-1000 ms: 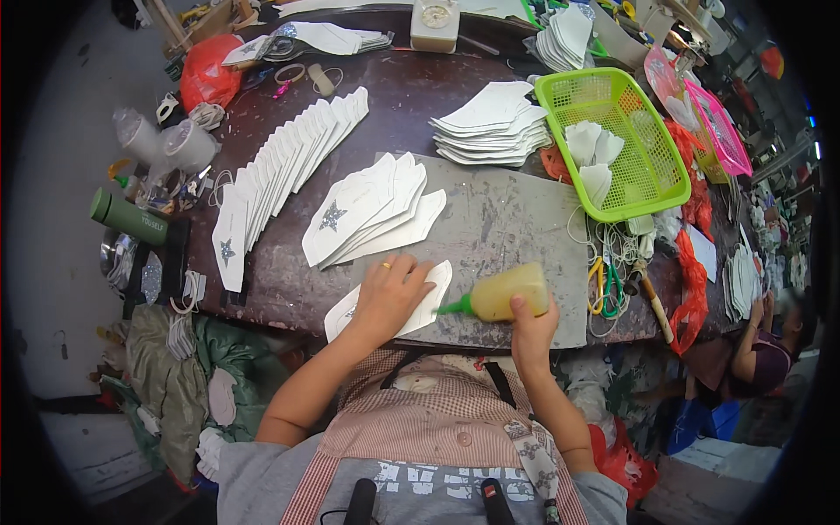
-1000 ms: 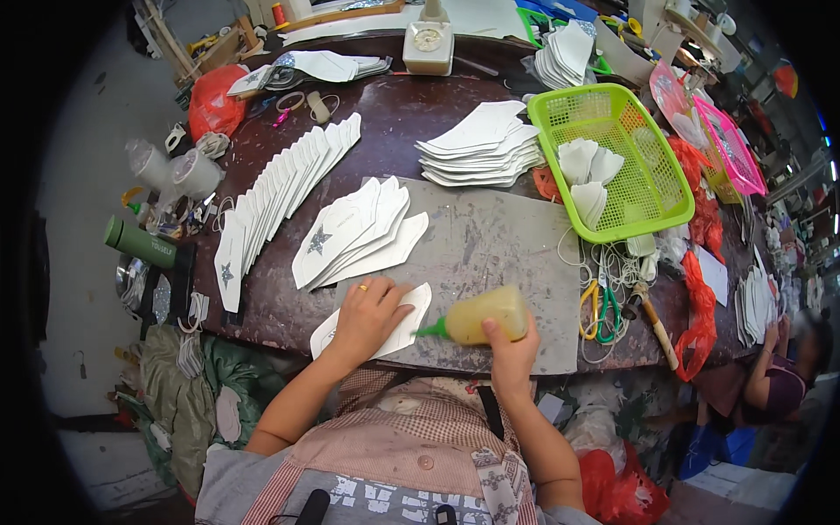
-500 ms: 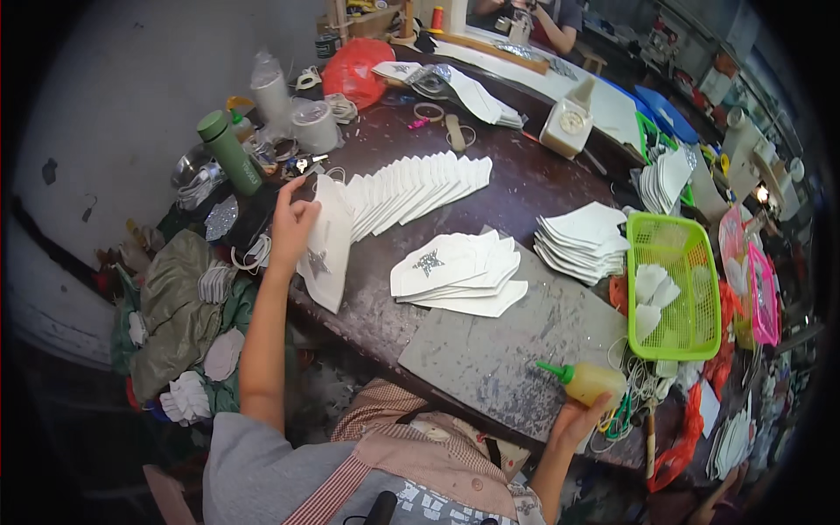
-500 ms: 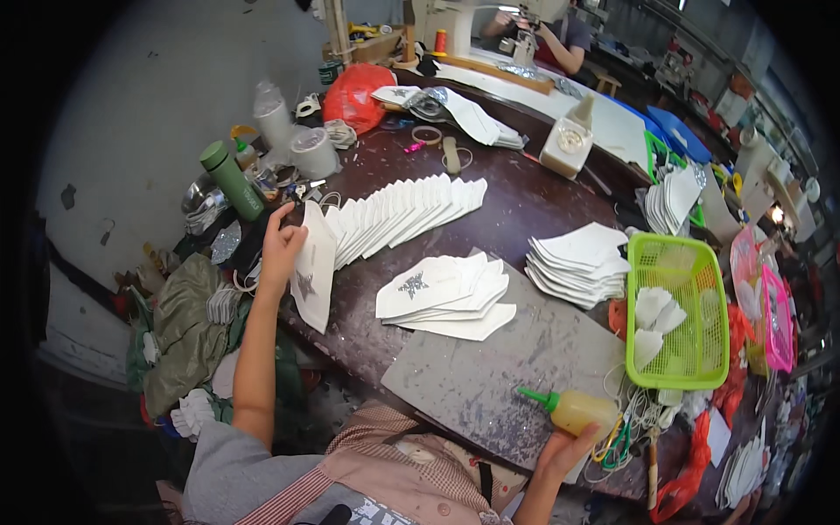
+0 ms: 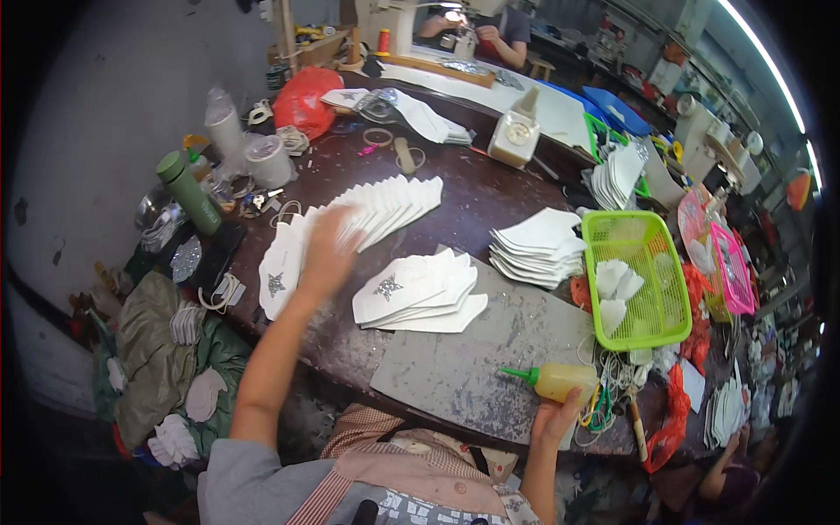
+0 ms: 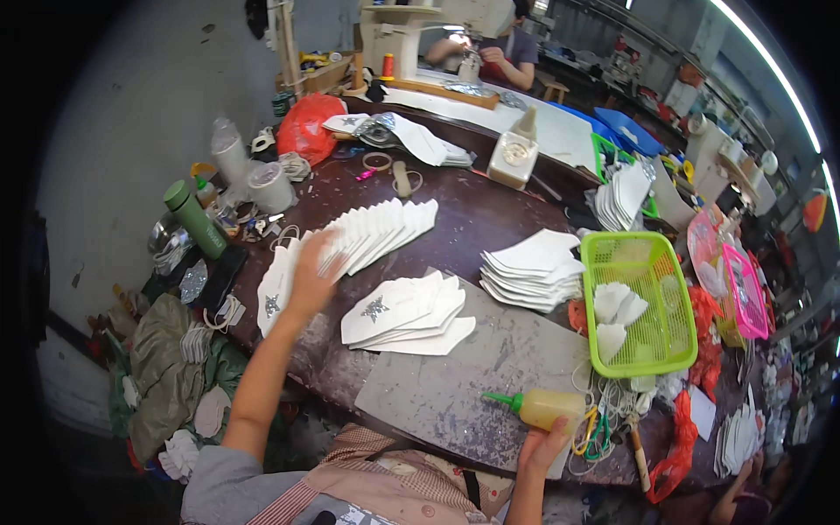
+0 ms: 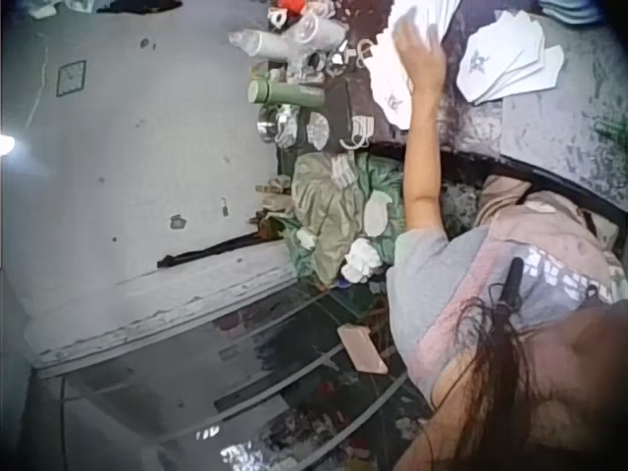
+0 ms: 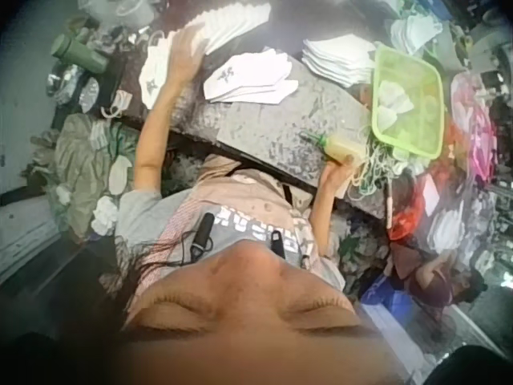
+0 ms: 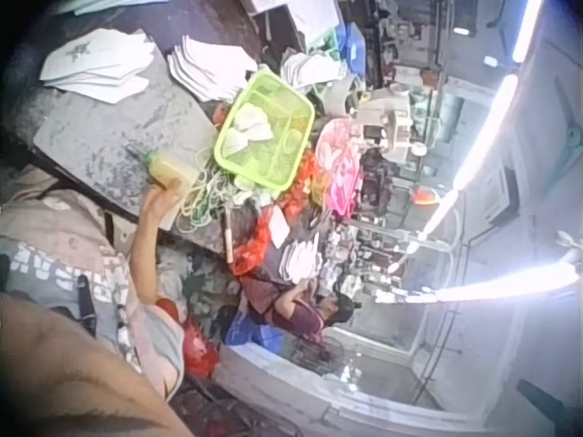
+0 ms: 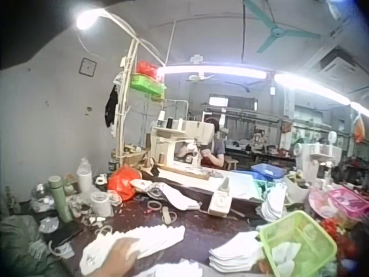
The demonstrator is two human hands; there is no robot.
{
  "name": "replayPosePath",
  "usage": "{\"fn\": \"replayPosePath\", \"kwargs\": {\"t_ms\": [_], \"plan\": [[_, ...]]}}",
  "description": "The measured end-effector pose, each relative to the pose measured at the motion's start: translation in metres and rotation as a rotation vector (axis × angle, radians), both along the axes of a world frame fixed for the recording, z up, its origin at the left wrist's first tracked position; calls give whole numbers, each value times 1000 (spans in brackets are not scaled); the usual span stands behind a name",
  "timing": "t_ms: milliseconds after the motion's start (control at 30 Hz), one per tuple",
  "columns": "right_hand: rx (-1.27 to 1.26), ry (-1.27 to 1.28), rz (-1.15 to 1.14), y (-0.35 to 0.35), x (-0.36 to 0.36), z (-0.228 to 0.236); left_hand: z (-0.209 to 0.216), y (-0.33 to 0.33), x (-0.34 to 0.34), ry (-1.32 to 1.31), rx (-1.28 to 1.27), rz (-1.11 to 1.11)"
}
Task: The person applies glue from a squeeze bottle onto the edges of white fabric pieces with star patterns. They handle the pieces one at a time, applying the adhesive and stacking them on the table.
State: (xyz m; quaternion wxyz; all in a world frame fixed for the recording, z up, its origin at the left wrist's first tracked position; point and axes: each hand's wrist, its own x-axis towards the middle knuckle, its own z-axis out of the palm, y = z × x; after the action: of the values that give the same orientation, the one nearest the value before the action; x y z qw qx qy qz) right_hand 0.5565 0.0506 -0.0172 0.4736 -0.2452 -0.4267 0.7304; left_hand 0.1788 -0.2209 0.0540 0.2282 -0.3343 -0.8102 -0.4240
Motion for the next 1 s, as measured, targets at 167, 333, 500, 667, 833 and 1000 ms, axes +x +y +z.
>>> {"fn": "replayPosePath", "kwargs": {"t_ms": [167,333,500,667,833,1000], "plan": [[-8,-1,17,-1,3,0,-42,104,46,-41,-320,-176],[-22,57,4,0,4,-3,-61,106,52,116,-177,-5],[-196,138,-19,6,4,-2,-3,80,71,94,-93,-272],[-250,153,2,1,15,1,61,44,145,-331,-99,-691],[-78,-7,53,-11,-4,13,-22,52,161,-319,-460,-816],[29,-238,1,-9,-30,18,-35,57,156,-219,-451,-848]]}}
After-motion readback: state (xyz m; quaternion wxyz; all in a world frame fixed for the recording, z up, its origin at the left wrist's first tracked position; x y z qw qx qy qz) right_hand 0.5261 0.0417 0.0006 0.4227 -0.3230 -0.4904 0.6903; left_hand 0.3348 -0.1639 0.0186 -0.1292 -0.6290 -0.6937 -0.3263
